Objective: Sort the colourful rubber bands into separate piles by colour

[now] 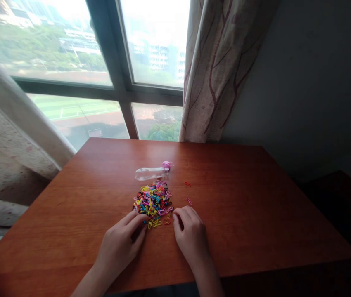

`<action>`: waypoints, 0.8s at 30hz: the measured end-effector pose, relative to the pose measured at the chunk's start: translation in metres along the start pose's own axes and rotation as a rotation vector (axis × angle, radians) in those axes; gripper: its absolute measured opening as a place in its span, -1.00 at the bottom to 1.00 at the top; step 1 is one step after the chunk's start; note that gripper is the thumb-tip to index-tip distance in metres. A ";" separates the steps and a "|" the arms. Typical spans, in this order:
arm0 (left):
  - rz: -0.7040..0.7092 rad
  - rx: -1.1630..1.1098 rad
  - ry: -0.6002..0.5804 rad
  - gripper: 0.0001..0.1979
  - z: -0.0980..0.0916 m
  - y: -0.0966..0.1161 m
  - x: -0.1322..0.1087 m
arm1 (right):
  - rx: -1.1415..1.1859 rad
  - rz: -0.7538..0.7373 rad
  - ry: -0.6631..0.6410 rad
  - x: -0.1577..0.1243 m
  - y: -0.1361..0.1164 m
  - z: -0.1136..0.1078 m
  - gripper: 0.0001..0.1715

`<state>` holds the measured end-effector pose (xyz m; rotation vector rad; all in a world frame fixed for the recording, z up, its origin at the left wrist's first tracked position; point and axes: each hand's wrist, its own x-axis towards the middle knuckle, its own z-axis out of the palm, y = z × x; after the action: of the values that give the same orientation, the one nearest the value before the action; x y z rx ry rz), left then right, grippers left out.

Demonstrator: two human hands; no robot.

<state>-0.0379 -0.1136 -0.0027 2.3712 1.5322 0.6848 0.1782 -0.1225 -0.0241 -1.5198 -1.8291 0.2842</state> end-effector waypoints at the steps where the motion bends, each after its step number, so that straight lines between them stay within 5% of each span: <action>1: 0.002 0.008 -0.009 -0.82 0.000 0.000 0.000 | 0.011 0.003 0.001 0.001 0.000 -0.001 -0.84; 24: 0.024 -0.211 0.054 -0.90 -0.002 -0.002 0.000 | 0.126 -0.092 -0.082 -0.001 -0.027 0.000 -0.83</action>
<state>-0.0404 -0.1127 -0.0013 2.2350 1.3785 0.8765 0.1573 -0.1310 -0.0087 -1.3513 -1.9011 0.4150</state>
